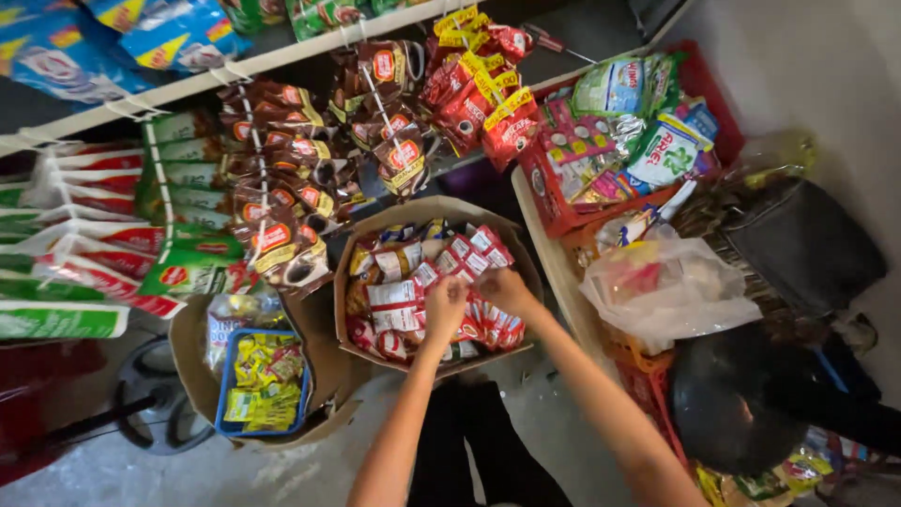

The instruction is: Restocking various snack packets and drink sachets from boxes onto grocery store shelves.

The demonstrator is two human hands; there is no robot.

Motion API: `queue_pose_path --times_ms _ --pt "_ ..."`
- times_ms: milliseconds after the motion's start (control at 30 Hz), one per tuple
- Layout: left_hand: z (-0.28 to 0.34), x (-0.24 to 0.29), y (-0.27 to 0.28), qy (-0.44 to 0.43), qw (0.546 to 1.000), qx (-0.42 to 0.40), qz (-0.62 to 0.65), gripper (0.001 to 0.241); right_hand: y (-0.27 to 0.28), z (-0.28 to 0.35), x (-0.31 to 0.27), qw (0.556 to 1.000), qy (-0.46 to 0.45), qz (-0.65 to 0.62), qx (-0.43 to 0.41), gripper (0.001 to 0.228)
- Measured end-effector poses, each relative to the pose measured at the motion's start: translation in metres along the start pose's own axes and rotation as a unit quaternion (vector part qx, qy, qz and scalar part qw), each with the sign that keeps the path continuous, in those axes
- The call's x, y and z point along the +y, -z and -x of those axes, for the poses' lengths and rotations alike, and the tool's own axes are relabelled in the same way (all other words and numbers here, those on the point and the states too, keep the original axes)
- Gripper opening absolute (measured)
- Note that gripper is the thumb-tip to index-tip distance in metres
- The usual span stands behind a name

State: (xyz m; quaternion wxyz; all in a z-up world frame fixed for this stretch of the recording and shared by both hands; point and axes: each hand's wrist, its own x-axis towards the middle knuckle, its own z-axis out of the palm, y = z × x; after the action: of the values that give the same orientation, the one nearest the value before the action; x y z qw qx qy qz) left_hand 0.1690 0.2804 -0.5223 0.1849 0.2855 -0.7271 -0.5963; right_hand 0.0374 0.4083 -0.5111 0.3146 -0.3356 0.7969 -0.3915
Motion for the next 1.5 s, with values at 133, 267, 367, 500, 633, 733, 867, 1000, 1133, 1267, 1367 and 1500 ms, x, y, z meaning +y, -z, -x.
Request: queue_pose_path --times_ms 133,267,367,500,633,733,867,1000,1133,1267,1367,1500 --pt "0.018 -0.102 -0.022 -0.014 0.997 0.01 -0.069 0.014 -0.062 0.008 0.091 0.995 0.047 0.056 0.068 0.006" --pt "0.033 -0.154 -0.033 0.105 0.981 -0.014 -0.162 0.013 -0.076 0.016 0.08 0.997 -0.075 0.016 0.009 0.013" --pt "0.044 -0.177 -0.039 0.147 0.964 -0.039 -0.217 0.023 -0.103 0.009 0.098 0.991 -0.113 0.064 -0.037 0.021" --pt "0.03 -0.165 -0.041 0.078 0.959 -0.025 -0.27 0.054 -0.162 -0.011 0.156 0.98 -0.106 0.163 0.034 0.025" --pt "0.029 -0.2 -0.057 0.211 0.974 -0.02 -0.08 0.047 -0.157 -0.023 0.117 0.954 -0.221 0.205 -0.001 0.024" --pt "0.025 -0.205 -0.062 0.235 0.966 -0.038 -0.105 0.062 -0.162 -0.028 0.126 0.961 -0.17 0.216 0.012 0.024" --pt "0.033 -0.206 -0.056 0.241 0.962 -0.04 -0.121 0.07 -0.18 -0.033 0.168 0.965 -0.164 0.205 -0.003 0.017" --pt "0.045 -0.175 -0.039 0.057 0.977 0.046 -0.202 0.073 -0.182 -0.033 0.176 0.993 -0.097 0.051 0.045 0.017" --pt "0.041 -0.12 -0.019 0.086 0.985 0.063 -0.133 0.056 -0.166 -0.029 0.167 0.992 -0.119 -0.021 0.024 0.017" --pt "0.027 -0.074 0.005 0.064 0.985 0.079 -0.14 0.027 -0.126 -0.032 0.13 0.911 -0.153 -0.379 0.065 0.016" --pt "0.013 0.004 0.034 0.012 0.992 0.112 -0.057 0.02 -0.082 -0.025 0.073 0.941 -0.064 -0.312 0.114 0.01" --pt "0.004 0.151 0.091 -0.026 0.997 0.028 -0.072 0.018 0.028 0.017 -0.167 0.947 0.083 0.025 0.309 0.031"
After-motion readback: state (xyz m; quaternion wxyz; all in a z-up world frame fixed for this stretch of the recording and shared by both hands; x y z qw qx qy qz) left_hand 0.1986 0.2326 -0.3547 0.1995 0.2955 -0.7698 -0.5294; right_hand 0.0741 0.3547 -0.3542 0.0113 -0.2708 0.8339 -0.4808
